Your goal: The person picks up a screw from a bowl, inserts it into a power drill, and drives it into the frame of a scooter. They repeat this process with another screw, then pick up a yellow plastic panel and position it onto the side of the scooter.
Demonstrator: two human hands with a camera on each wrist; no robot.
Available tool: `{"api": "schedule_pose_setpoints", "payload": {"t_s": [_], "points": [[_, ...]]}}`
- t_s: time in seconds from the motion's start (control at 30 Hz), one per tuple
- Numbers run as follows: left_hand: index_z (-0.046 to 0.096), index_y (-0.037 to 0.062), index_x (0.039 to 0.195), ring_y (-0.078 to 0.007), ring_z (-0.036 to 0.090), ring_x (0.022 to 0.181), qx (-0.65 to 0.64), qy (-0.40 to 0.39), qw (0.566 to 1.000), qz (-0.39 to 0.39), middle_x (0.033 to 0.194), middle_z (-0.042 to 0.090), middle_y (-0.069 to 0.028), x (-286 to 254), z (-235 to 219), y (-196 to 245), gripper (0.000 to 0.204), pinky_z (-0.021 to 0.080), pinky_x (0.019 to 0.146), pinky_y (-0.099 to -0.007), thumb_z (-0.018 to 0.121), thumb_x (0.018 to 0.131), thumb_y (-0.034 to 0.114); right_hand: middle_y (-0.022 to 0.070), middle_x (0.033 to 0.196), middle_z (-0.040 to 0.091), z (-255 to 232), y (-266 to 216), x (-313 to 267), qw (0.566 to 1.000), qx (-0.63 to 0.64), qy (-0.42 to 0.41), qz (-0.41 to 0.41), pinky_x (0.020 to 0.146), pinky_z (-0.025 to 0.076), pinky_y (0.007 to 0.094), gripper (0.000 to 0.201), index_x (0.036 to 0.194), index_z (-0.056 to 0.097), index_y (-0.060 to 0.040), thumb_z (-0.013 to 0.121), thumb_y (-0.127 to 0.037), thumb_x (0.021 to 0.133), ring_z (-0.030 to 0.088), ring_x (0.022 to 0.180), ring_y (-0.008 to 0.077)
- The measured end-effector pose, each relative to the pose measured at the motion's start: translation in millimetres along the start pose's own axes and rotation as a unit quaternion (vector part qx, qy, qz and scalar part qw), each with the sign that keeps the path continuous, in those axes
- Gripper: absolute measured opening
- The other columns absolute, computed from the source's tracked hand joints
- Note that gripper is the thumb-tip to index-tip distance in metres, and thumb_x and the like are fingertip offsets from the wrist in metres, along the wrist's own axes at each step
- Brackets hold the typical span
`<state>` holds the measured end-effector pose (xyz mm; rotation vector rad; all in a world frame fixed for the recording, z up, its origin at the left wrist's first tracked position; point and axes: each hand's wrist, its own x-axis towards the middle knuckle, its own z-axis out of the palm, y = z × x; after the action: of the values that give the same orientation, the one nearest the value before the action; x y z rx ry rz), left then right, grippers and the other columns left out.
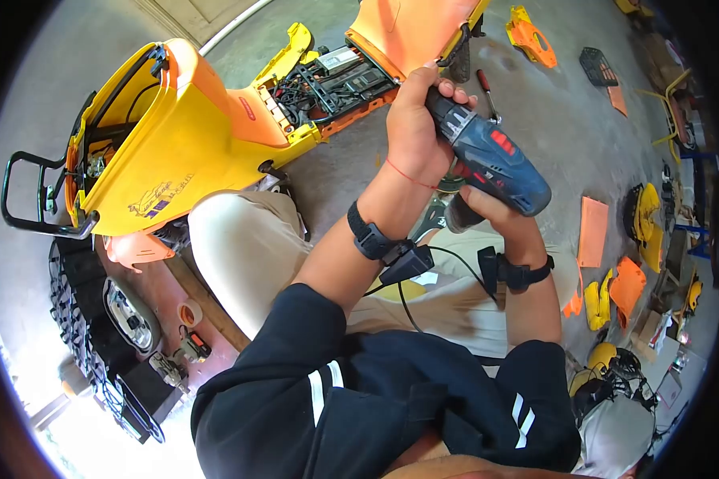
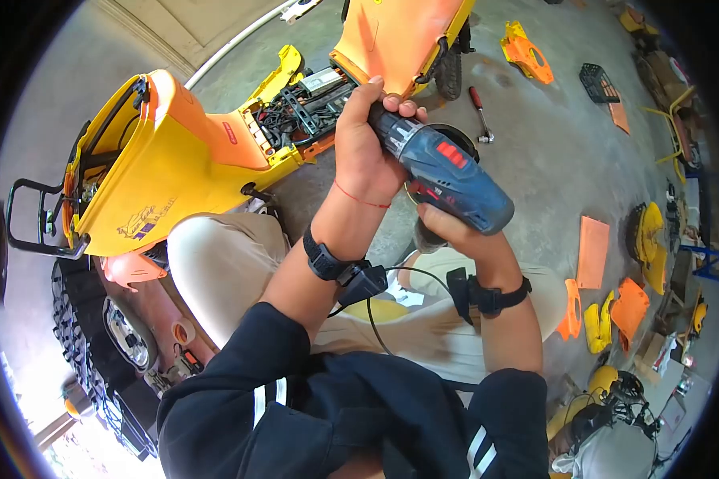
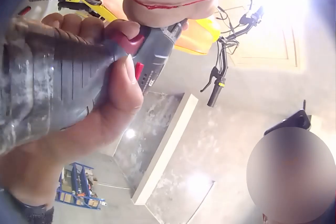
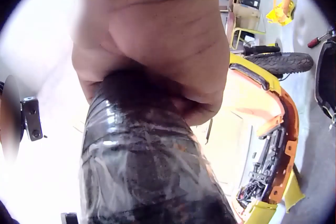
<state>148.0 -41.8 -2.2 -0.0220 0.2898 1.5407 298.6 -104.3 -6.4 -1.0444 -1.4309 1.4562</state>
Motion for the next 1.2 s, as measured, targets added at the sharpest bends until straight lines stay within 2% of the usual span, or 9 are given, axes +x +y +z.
{"api": "schedule_pose_setpoints", "payload": {"t_s": [0.37,0.57,0.67,0.77,0.87,1.0,1.1,1.13,1.2], "points": [[0.051,0.0095,0.081,-0.0164,0.057,0.068,-0.008,0.005,1.0,-0.019,0.069,0.055,-0.0013,1.2,-4.9,-4.6,0.019,0.053,0.077,-0.0385,0.062,0.093,0.019,0.0083,0.121,0.065,-17.4,7.6,-3.6,0.995,-0.085,-0.03,0.043,0.1,0.046,0.0341,0.048,0.128,0.059,0.0005,0.07,-0.002,0.081,0.061,0.112,0.0197],[0.053,0.0078,0.086,-0.0214,0.061,0.077,0.031,-0.018,0.999,-0.028,0.075,0.057,-0.0051,2.8,3.2,-4.7,0.025,0.053,0.083,-0.0416,0.054,0.099,0.03,0.01,0.119,0.065,-20.2,20.8,9.8,0.993,0.118,-0.018,-0.004,0.102,0.045,0.0358,0.068,0.136,0.051,-0.0029,0.071,-0.001,0.071,0.062,0.112,0.0217],[0.056,0.0037,0.096,-0.0283,0.064,0.098,0.134,-0.123,0.983,-0.014,0.097,0.067,-0.0137,13.9,-12.3,-16.5,0.04,0.051,0.09,-0.0411,0.041,0.104,0.04,0.0184,0.117,0.064,-28.6,14.5,6.9,0.988,0.143,0.062,0.018,0.093,0.05,0.0371,0.087,0.144,0.038,-0.0067,0.071,-0.007,0.063,0.064,0.104,0.0263],[0.056,0.0012,0.121,-0.0262,0.064,0.106,0.237,-0.189,0.952,-0.045,0.111,0.067,-0.0165,21.4,-26.4,-17.6,0.054,0.05,0.094,-0.0394,0.035,0.105,0.049,0.0215,0.111,0.065,-50.5,15.5,10.3,0.983,0.178,0.038,-0.017,0.077,0.051,0.0377,0.079,0.133,0.047,0.0008,0.071,-0.013,0.059,0.063,0.088,0.0265],[0.058,0.0008,0.122,-0.0247,0.066,0.102,0.285,-0.138,0.938,-0.143,0.112,0.068,-0.0157,50.3,-72.1,-19.7,0.05,0.052,0.089,-0.0372,0.042,0.104,0.045,0.0086,0.092,0.051,-60.0,5.7,16.8,0.943,0.332,-0.02,-0.012,0.077,0.04,0.0312,0.062,0.118,0.052,0.0049,0.07,-0.019,0.063,0.048,0.08,0.0173],[0.06,0.0049,0.103,-0.0175,0.067,0.076,0.506,0.07,0.837,-0.198,0.087,0.065,-0.0068,86.8,-250.5,0.0,0.02,0.052,0.064,-0.029,0.057,0.097,0.024,0.0037,0.088,0.038,-67.0,-17.6,12.1,0.912,0.41,0.004,-0.022,0.081,0.036,0.0286,0.058,0.117,0.052,0.004,0.07,-0.023,0.069,0.041,0.081,0.0154],[0.065,0.0058,0.091,-0.0179,0.059,0.057,0.719,0.265,0.627,-0.136,0.074,0.063,-0.0066,101.3,-538.0,33.4,0.022,0.045,0.049,-0.0329,0.049,0.093,0.02,0.0046,0.089,0.039,-85.9,-12.0,5.4,0.897,0.441,0.036,-0.015,0.084,0.036,0.0295,0.059,0.122,0.051,0.0057,0.069,-0.019,0.072,0.04,0.084,0.0159],[0.066,0.0015,0.102,-0.0253,0.065,0.065,0.776,0.334,0.482,-0.233,0.086,0.068,-0.0127,70.0,-490.9,51.4,0.032,0.05,0.057,-0.038,0.053,0.091,0.028,0.0046,0.089,0.039,-89.5,-8.1,6.3,0.896,0.443,0.044,-0.01,0.084,0.036,0.0295,0.059,0.122,0.051,0.0057,0.069,-0.019,0.072,0.04,0.084,0.0159],[0.064,0.0006,0.113,-0.0323,0.07,0.083,0.834,0.292,0.358,-0.302,0.102,0.07,-0.0177,40.5,-486.9,70.5,0.041,0.054,0.073,-0.041,0.061,0.088,0.033,0.0055,0.09,0.039,-92.4,0.0,15.5,0.87,0.488,0.072,-0.013,0.085,0.036,0.0303,0.06,0.125,0.049,0.0065,0.069,-0.018,0.073,0.04,0.085,0.0159]]}}
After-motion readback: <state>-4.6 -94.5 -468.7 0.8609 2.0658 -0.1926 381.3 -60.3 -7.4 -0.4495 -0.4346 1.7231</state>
